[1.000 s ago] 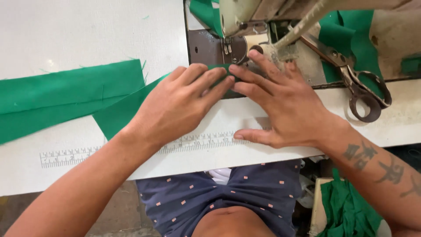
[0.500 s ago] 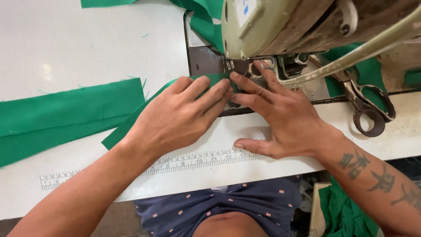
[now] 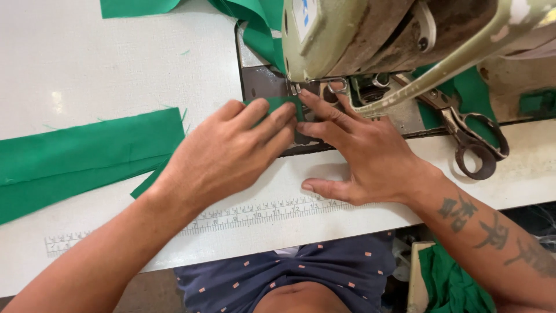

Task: Folding and sewing green fabric strips using an industrial sewing machine

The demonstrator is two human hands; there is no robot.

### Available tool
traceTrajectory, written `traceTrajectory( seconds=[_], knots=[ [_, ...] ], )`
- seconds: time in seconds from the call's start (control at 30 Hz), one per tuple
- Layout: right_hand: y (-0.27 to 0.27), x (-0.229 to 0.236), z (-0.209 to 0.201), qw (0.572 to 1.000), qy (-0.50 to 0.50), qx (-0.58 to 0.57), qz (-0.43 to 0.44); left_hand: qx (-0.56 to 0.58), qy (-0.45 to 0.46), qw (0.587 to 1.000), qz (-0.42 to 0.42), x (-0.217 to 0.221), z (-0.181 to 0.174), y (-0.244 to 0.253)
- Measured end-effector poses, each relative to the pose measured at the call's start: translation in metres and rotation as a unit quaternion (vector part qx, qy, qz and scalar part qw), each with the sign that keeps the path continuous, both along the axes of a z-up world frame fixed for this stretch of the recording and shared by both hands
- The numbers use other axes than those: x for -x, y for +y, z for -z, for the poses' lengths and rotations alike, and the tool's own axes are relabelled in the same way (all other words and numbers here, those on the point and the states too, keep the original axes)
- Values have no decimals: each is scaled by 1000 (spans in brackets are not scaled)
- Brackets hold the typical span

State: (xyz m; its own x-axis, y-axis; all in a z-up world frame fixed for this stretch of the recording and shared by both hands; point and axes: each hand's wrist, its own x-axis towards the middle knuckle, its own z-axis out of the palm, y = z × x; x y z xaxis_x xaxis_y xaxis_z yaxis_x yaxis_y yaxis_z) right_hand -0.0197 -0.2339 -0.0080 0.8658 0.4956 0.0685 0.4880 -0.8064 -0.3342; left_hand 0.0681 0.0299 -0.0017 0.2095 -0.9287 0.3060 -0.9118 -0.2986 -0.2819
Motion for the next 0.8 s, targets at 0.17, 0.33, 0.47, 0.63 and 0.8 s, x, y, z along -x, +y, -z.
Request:
traceTrajectory(
  seconds=[0.17, 0.33, 0.47, 0.63, 0.8],
  knots=[
    [0, 0, 2, 1000, -7, 4, 17, 12, -10, 1000, -8, -4, 6, 0],
    [2, -1, 4, 995, 16, 53, 79, 33, -6, 999, -12, -8, 6, 0],
    [5, -3, 0, 994, 41, 56, 89, 41, 10, 999, -8, -11, 7, 1],
    [1, -3, 6, 996, 22, 40, 76, 50, 0, 999, -17, -6, 9, 2],
    [-6, 2, 10, 998, -59, 23, 28, 56, -31, 998, -26, -2, 15, 3]
  ],
)
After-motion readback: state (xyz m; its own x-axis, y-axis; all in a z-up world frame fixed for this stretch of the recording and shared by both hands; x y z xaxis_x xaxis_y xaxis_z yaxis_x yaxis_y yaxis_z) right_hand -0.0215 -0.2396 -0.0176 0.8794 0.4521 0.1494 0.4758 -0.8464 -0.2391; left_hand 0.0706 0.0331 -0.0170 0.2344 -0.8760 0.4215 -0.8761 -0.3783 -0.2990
